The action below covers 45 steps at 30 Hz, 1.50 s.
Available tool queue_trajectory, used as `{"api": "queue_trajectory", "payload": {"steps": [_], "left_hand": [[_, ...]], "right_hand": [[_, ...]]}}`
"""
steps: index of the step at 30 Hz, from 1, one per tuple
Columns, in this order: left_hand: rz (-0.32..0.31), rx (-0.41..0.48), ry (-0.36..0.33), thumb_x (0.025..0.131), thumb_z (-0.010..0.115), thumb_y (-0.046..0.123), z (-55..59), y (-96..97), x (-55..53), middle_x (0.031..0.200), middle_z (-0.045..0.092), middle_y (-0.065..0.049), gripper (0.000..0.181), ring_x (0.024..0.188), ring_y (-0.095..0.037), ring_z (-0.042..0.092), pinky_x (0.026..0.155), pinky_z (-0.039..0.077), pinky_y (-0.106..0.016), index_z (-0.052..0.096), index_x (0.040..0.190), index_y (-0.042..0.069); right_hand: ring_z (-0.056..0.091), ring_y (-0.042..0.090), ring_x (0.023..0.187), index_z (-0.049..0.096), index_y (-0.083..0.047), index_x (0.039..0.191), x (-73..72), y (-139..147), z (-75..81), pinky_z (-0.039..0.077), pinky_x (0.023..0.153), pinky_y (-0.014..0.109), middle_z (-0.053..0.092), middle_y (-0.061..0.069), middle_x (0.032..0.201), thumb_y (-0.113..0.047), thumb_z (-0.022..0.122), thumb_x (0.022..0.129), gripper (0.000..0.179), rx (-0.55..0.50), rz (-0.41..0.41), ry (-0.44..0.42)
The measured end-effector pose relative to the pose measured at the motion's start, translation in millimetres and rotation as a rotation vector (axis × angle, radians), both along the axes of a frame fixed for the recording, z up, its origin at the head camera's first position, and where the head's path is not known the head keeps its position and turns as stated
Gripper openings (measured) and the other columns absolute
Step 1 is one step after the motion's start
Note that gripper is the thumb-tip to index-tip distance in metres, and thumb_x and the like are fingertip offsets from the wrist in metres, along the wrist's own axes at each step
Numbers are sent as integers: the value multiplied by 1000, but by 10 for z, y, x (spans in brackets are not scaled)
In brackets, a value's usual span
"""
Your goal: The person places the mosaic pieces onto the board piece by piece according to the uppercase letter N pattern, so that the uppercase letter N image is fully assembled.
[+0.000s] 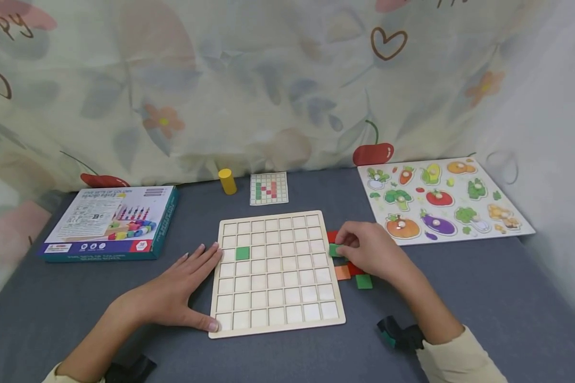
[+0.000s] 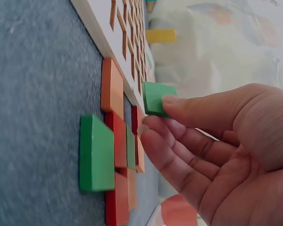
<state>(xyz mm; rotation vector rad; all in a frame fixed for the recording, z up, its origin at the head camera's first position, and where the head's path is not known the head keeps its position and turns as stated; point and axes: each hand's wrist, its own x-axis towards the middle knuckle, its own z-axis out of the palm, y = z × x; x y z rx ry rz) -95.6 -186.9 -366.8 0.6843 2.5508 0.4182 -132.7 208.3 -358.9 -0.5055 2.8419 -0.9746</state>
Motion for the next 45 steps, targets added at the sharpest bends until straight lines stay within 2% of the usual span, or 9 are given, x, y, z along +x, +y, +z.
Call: {"api": "queue_trajectory", "payload": {"steps": [6,13,23,34,38,45], "left_hand": [[5,-20,-6,68,68,83,5,4,-2,168,6,-5,130,152,-34,0,118,5,-60,11,162,14],[10,-32,-7,66,69,83,-17,16,2,168,4,-2,131,152,-31,-2,118,3,-58,11,163,16],[7,-9,-8,68,69,82,0,11,-1,168,6,-4,130,152,-34,0,117,5,-61,11,163,14],[6,4,-7,69,69,81,-1,5,-1,168,6,-5,129,152,-35,1,117,6,-61,11,162,13],[6,7,-6,69,69,80,2,1,0,168,7,-5,129,152,-35,1,117,6,-61,12,162,13],[6,0,-9,68,70,80,-5,0,2,168,6,-3,128,152,-34,-1,117,5,-61,12,163,15]], "right_hand": [[60,13,72,71,-12,90,-3,-119,-3,52,65,32,67,-5,80,-6,78,87,9,-74,23,-30],[61,13,74,73,-13,87,-42,-331,-23,51,70,34,67,-6,80,-4,77,86,10,-112,74,-31],[58,14,68,72,-12,86,-61,-740,0,48,64,31,66,-5,79,-4,75,87,9,-168,156,-74],[57,13,75,72,-13,85,-64,-1287,24,49,68,30,64,-8,77,-7,75,88,7,-101,196,-97],[56,12,74,72,-13,84,-62,-1446,-5,49,68,30,63,-8,76,-5,75,87,9,-92,232,-68],[53,11,70,68,-16,77,-18,-1630,-82,47,65,28,57,-8,72,-3,73,88,18,-19,259,57]]}}
